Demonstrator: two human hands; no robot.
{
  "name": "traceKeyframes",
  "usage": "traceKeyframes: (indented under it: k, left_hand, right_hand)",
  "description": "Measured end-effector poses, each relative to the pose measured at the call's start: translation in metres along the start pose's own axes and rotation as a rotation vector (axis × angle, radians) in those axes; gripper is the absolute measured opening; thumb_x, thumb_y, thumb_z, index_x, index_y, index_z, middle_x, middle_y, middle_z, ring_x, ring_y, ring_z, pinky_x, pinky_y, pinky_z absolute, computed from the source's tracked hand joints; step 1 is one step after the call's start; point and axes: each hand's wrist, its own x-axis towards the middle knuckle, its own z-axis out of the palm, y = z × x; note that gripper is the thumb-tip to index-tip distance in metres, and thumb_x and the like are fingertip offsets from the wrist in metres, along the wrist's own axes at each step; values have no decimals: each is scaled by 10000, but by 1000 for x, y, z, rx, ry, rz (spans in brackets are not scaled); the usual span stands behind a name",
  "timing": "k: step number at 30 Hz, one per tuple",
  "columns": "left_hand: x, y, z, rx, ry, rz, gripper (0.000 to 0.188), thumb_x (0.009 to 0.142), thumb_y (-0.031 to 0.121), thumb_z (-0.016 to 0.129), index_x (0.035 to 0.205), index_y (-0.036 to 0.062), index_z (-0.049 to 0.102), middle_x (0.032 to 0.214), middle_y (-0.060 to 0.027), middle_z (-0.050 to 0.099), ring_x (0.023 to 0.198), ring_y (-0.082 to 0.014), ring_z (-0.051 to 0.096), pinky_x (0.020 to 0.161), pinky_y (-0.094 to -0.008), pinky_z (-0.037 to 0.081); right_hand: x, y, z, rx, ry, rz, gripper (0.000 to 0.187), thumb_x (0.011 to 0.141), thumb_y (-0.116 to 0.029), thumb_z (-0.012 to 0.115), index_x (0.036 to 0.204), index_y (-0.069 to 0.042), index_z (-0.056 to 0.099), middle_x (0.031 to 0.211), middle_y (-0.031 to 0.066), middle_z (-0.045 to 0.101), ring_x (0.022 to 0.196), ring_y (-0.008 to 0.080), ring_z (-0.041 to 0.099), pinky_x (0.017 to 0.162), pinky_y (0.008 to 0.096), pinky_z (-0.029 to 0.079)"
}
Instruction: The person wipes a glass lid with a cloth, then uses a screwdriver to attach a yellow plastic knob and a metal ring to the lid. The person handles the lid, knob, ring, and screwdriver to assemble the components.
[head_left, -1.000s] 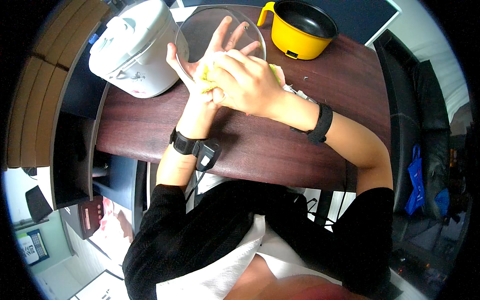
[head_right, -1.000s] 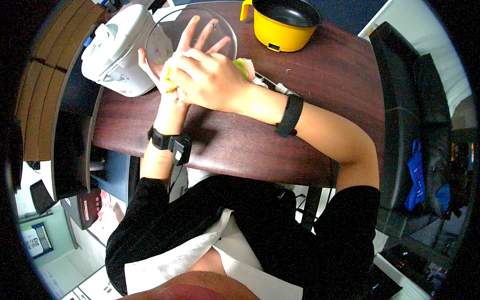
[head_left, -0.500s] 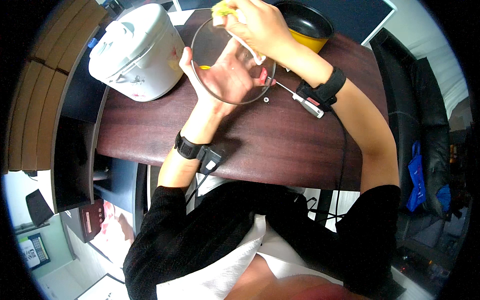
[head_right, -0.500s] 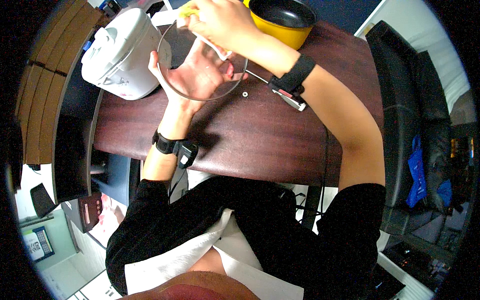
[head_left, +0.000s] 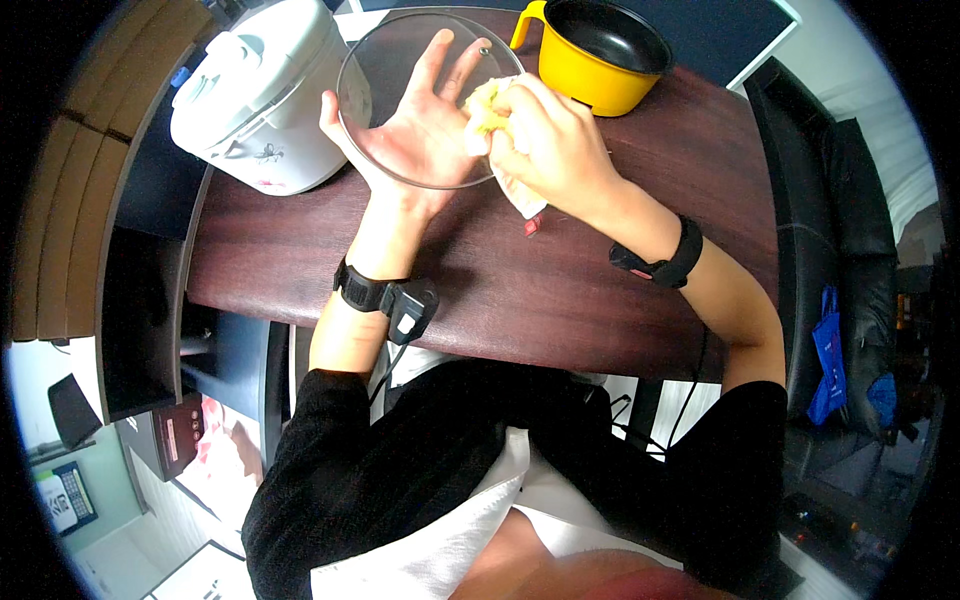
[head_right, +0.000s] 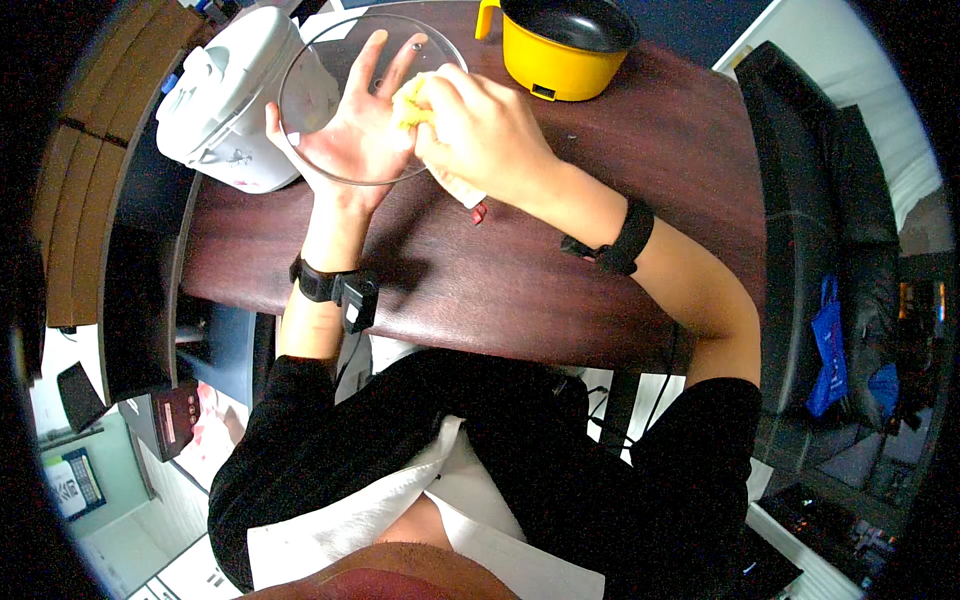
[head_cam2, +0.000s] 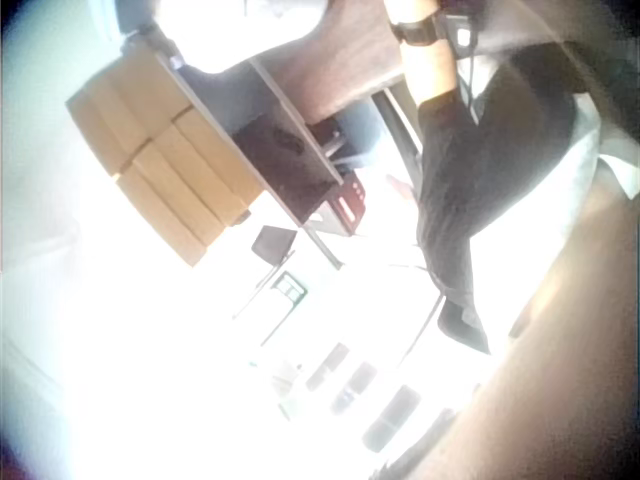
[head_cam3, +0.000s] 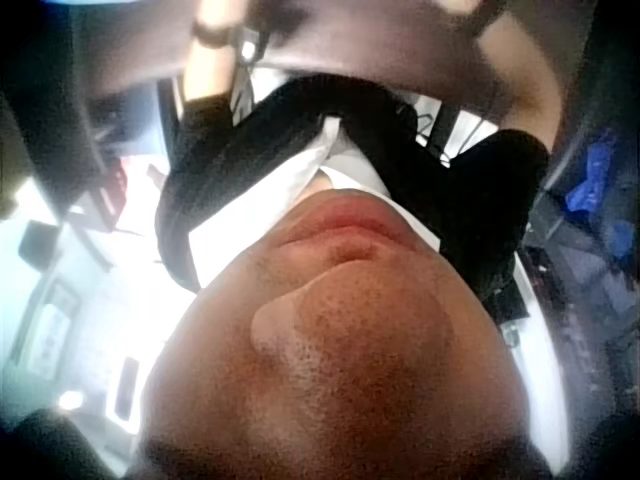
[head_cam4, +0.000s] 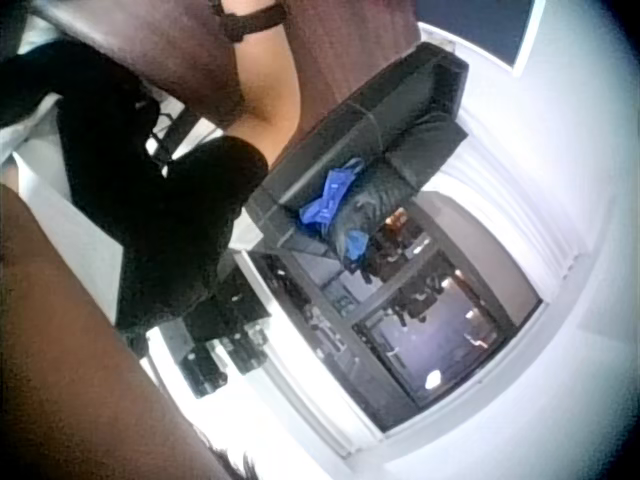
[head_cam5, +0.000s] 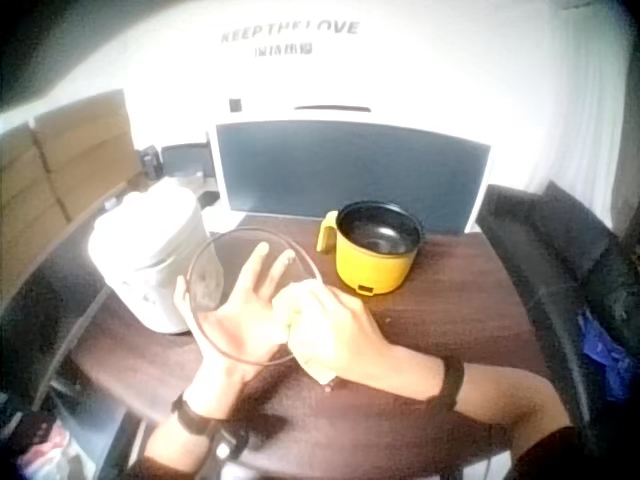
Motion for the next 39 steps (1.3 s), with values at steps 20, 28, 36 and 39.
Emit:
traceKeyframes:
  k: [20, 28, 36, 39]
  left_hand:
    - [5, -7, 13, 236, 213, 26, 1183, 617, 862, 453, 1484, 88, 232, 1502, -210, 234, 1277, -487, 349, 982, -661, 326]
    - [6, -16, 9, 108, 119, -73, 1167, 639, 878, 400, 1495, 106, 222, 1527, -210, 208, 1324, -474, 293, 975, -744, 210]
    - [3, -32, 18, 299, 307, -147, 1152, 658, 879, 353, 1480, 78, 242, 1487, -169, 298, 1309, -417, 342, 965, -728, 229]
    - [3, -34, 24, 393, 397, -113, 1114, 672, 867, 356, 1454, 76, 282, 1482, -142, 324, 1331, -359, 336, 1006, -678, 245]
  right_hand:
    - [-3, 21, -17, -192, -52, -195, 257, 781, -187, 640, 973, -30, 574, 966, 110, 582, 824, 279, 625, 718, 372, 540]
    - [24, 65, -24, -180, -50, -12, 242, 877, -168, 590, 1082, -45, 551, 999, 152, 572, 897, 357, 604, 768, 420, 494]
    - [59, 40, -27, 60, -62, -88, 106, 848, -97, 524, 947, -70, 555, 899, 108, 538, 828, 267, 587, 734, 364, 480]
    - [52, 33, -8, -77, -18, -216, 233, 869, -169, 597, 1066, -48, 566, 1019, 130, 575, 927, 332, 607, 791, 403, 502]
